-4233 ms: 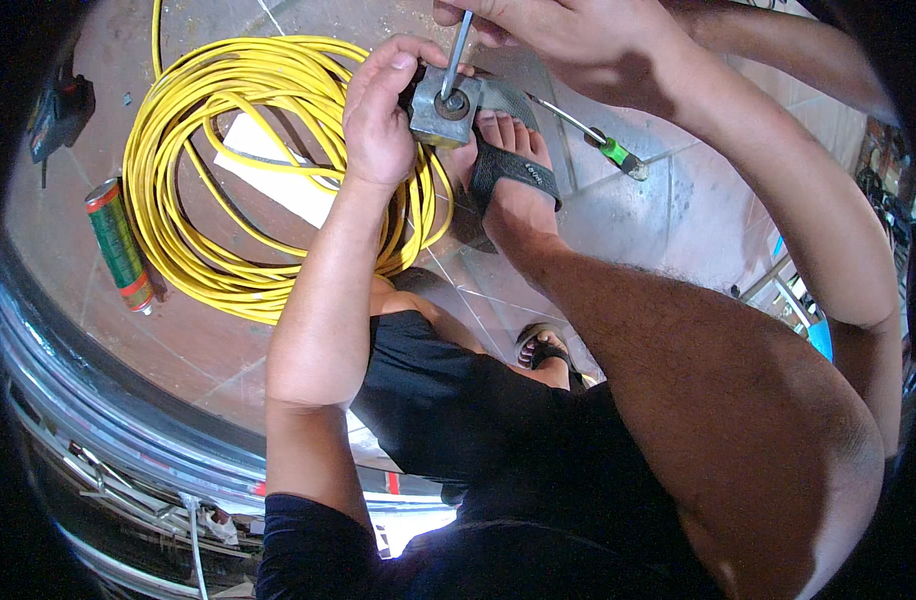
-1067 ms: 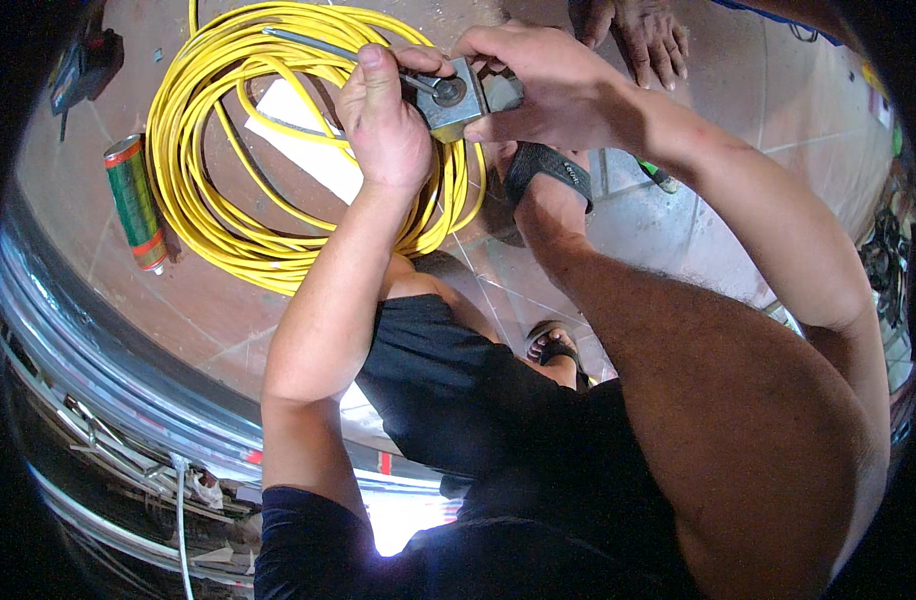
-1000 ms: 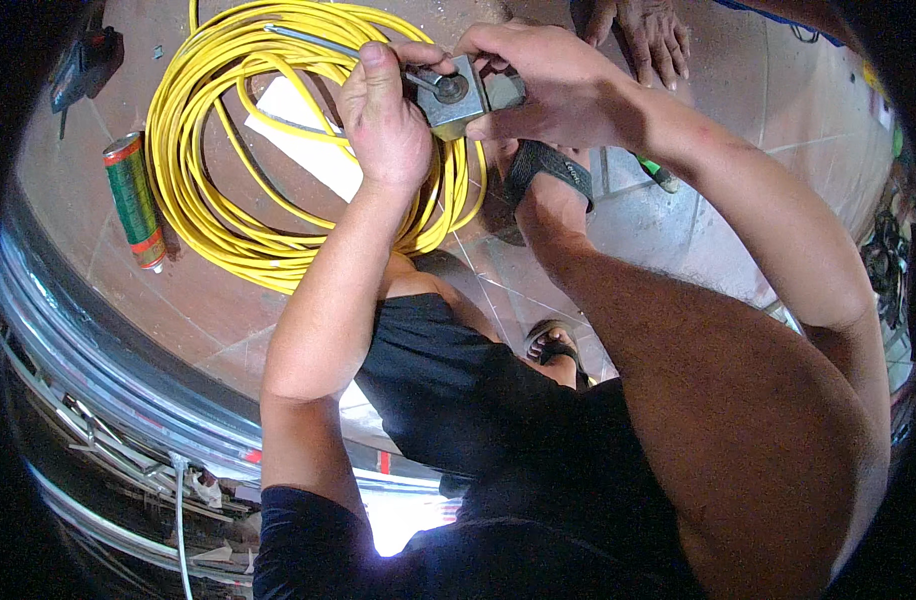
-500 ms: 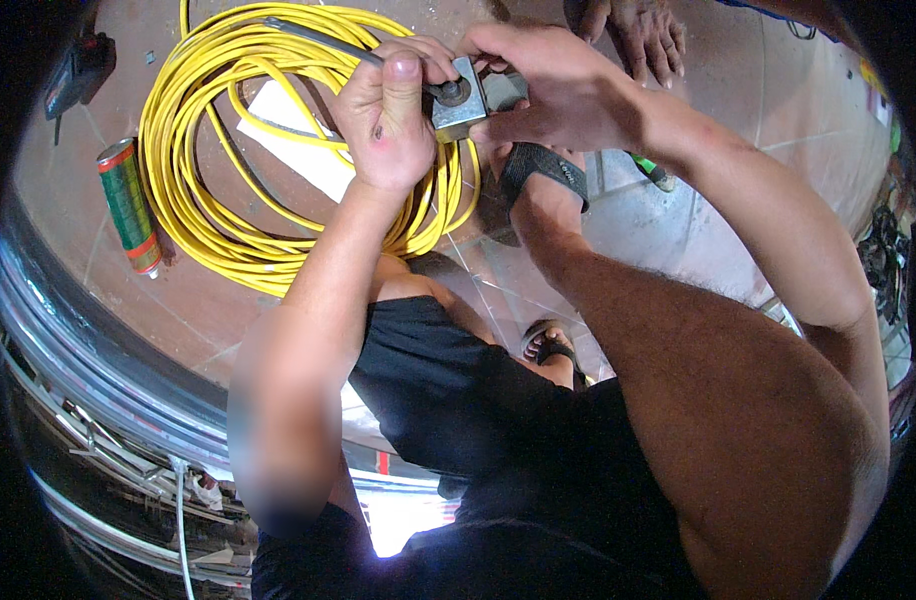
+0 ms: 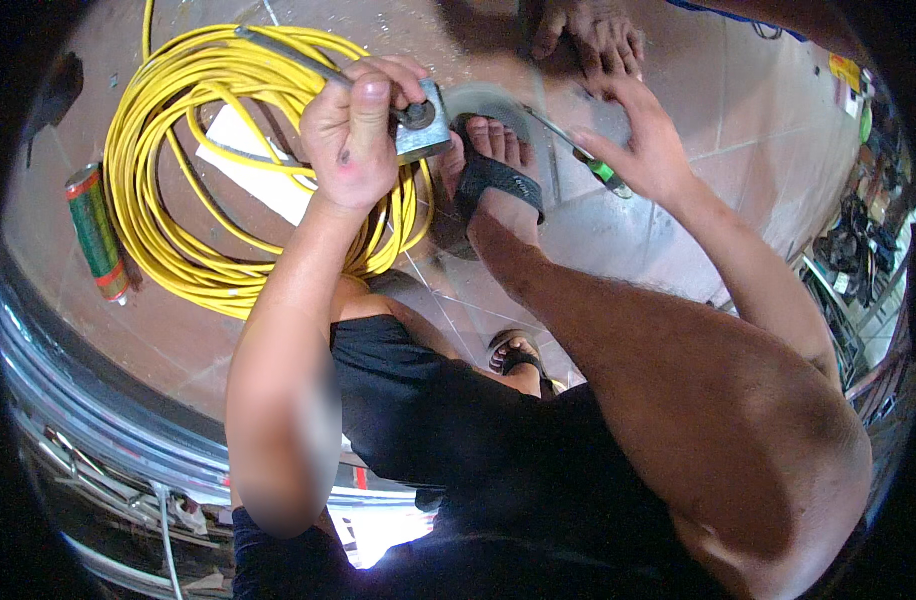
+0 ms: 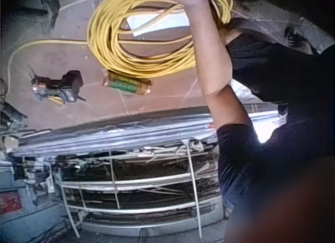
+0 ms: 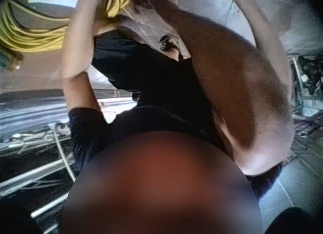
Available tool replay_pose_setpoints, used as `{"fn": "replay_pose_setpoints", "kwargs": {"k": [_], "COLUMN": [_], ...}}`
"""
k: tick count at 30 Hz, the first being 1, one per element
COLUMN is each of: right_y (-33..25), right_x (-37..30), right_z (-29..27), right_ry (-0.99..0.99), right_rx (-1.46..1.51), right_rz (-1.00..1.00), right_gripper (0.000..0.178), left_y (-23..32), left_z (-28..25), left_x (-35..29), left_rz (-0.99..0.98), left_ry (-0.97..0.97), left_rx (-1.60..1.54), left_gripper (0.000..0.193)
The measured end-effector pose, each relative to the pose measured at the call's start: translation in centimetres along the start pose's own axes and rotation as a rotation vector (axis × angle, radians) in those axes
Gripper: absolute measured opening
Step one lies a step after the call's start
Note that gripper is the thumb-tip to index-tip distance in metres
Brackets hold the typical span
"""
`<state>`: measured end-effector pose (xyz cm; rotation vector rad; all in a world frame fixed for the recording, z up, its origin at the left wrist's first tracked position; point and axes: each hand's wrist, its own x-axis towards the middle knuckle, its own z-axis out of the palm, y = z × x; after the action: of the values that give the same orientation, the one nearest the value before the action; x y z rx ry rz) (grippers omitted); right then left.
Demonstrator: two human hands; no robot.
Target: The person uses a screwdriver to tighten a screw on a small metal part, then inserts a cylindrical metal piece into the part and secures it. The person continues to adjust and tighten the assembly with the screwdriver.
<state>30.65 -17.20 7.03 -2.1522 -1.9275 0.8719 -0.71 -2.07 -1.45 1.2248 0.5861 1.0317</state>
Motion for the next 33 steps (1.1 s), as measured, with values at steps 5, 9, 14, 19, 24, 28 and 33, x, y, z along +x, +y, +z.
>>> {"fn": "replay_pose_setpoints", "kwargs": {"k": [5, 9, 14, 19, 24, 28, 33], "right_y": [1.3, 1.6, 2.8, 3.2, 3.2, 3.4, 3.6], "right_x": [-7.7, -9.0, -9.2, -9.2, -8.7, -8.6, -8.4], "right_z": [1.4, 3.1, 3.3, 3.2, 3.3, 3.1, 3.1], "right_ry": [-0.249, -0.349, -0.333, -0.328, -0.341, -0.344, -0.350], "right_rx": [-0.155, -0.153, -0.037, -0.010, -0.025, -0.027, -0.027], "right_rz": [0.292, 0.431, 0.439, 0.402, 0.447, 0.411, 0.413], "right_gripper": [0.065, 0.054, 0.048, 0.047, 0.046, 0.045, 0.044], "left_y": [0.2, -0.1, -0.4, -0.6, -0.3, 0.1, 0.2], "left_z": [-0.2, -0.1, -0.2, -0.2, -0.4, -0.7, -0.7], "left_x": [-0.3, -0.4, -0.5, -0.5, -0.2, -0.3, -0.2], "left_rz": [-0.104, -0.068, -0.081, -0.075, -0.059, -0.050, -0.075], "left_ry": [0.040, 0.051, 0.065, 0.067, 0.052, 0.029, 0.023], "left_rx": [-0.061, -0.125, -0.149, -0.101, -0.103, -0.054, -0.062], "left_gripper": [0.043, 0.043, 0.048, 0.052, 0.053, 0.055, 0.056]}}
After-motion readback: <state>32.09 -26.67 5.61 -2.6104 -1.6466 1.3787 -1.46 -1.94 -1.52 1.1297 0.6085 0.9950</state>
